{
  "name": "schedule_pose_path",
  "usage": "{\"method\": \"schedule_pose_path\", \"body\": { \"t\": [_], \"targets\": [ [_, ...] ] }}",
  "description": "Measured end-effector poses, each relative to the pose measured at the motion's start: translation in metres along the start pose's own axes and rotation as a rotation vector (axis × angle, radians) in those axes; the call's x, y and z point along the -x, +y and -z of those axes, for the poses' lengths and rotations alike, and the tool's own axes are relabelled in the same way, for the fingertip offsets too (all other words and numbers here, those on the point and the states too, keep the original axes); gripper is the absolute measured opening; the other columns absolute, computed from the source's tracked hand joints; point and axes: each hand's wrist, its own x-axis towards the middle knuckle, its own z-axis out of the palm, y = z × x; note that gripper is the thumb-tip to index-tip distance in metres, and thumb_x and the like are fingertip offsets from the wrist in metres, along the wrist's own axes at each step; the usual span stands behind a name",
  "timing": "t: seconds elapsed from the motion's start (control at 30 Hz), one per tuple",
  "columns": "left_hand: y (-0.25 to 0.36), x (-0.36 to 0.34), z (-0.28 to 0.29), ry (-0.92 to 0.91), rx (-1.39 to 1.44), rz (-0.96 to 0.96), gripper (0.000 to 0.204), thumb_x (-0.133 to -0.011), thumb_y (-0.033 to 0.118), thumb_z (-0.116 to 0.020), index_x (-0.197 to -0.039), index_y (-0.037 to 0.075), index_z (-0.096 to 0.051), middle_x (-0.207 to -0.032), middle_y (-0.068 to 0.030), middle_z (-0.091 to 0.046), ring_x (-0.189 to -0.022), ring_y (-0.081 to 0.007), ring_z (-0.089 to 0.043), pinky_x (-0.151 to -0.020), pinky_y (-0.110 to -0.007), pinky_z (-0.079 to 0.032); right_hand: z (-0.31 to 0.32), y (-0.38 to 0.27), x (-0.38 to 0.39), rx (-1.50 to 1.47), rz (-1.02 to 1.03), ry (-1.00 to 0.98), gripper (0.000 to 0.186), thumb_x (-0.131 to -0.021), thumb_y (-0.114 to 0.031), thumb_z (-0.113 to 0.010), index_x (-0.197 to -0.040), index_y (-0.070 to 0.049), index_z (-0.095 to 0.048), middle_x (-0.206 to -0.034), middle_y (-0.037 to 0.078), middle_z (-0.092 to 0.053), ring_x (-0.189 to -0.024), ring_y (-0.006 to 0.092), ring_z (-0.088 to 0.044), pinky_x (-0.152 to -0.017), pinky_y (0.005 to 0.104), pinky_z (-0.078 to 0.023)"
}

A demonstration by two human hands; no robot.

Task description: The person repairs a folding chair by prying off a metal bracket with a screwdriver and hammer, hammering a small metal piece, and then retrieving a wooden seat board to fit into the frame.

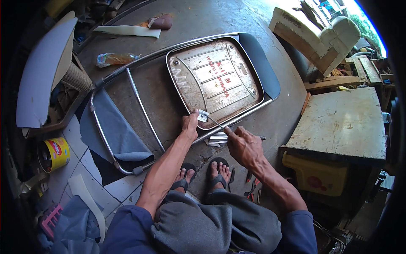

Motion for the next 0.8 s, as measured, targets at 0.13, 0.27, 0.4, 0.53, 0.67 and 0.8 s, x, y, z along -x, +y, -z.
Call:
{"method": "schedule_pose_path", "body": {
  "t": [0.13,0.27,0.4,0.53,0.67,0.8],
  "targets": [
    [0.000,0.003,-0.002,0.029,-0.046,-0.011,0.042,-0.094,0.028,-0.071,-0.111,-0.010,-0.061,-0.106,-0.0199,-0.068,-0.090,-0.0259,-0.068,-0.078,-0.041,-0.057,0.002,-0.001,-0.016,0.023,0.024,-0.081,0.038,-0.086,-0.014,-0.060,-0.123,-0.010,-0.065,-0.097,0.019,-0.066,-0.086,0.0344,-0.070,-0.067,0.0467,-0.057],
    [0.003,0.012,-0.006,0.099,-0.091,-0.038,0.046,-0.092,0.032,-0.073,-0.106,-0.009,-0.057,-0.103,-0.0179,-0.065,-0.089,-0.0228,-0.065,-0.080,-0.038,-0.052,-0.002,-0.006,-0.018,0.061,0.070,-0.025,0.036,-0.088,-0.012,-0.060,-0.122,-0.012,-0.070,-0.087,0.015,-0.065,-0.076,0.0328,-0.069,-0.062,0.0445,-0.056],
    [0.000,0.010,-0.004,0.085,-0.047,-0.035,0.037,-0.092,0.030,-0.073,-0.094,-0.007,-0.067,-0.092,-0.0138,-0.069,-0.084,-0.0199,-0.064,-0.077,-0.037,-0.050,-0.004,-0.013,-0.027,0.073,0.068,-0.042,0.037,-0.087,-0.012,-0.058,-0.123,-0.011,-0.070,-0.088,0.017,-0.065,-0.077,0.0343,-0.069,-0.062,0.0452,-0.056],
    [0.014,0.029,-0.008,0.060,-0.036,-0.022,0.035,-0.092,0.028,-0.073,-0.096,-0.006,-0.070,-0.094,-0.0134,-0.070,-0.088,-0.0194,-0.063,-0.082,-0.038,-0.048,0.011,-0.018,-0.033,0.098,0.048,-0.180,0.039,-0.088,-0.014,-0.054,-0.124,-0.002,-0.064,-0.110,0.026,-0.066,-0.090,0.0385,-0.071,-0.072,0.0486,-0.058],
    [0.011,0.024,-0.008,0.093,-0.066,-0.015,0.033,-0.092,0.028,-0.072,-0.094,-0.005,-0.070,-0.095,-0.0139,-0.070,-0.087,-0.0189,-0.063,-0.081,-0.038,-0.049,0.012,-0.022,-0.037,0.140,0.060,-0.188,0.033,-0.090,-0.015,-0.053,-0.117,-0.002,-0.067,-0.109,0.023,-0.066,-0.093,0.0371,-0.070,-0.073,0.0479,-0.057],
    [-0.007,-0.001,-0.003,0.037,-0.026,-0.040,0.032,-0.093,0.029,-0.071,-0.090,-0.003,-0.069,-0.093,-0.0151,-0.070,-0.083,-0.0221,-0.067,-0.072,-0.040,-0.054,0.008,-0.026,-0.054,0.454,0.348,-0.039,0.022,-0.090,-0.018,-0.058,-0.097,-0.006,-0.075,-0.102,0.012,-0.067,-0.098,0.0264,-0.062,-0.078,0.0400,-0.049]
  ]
}}
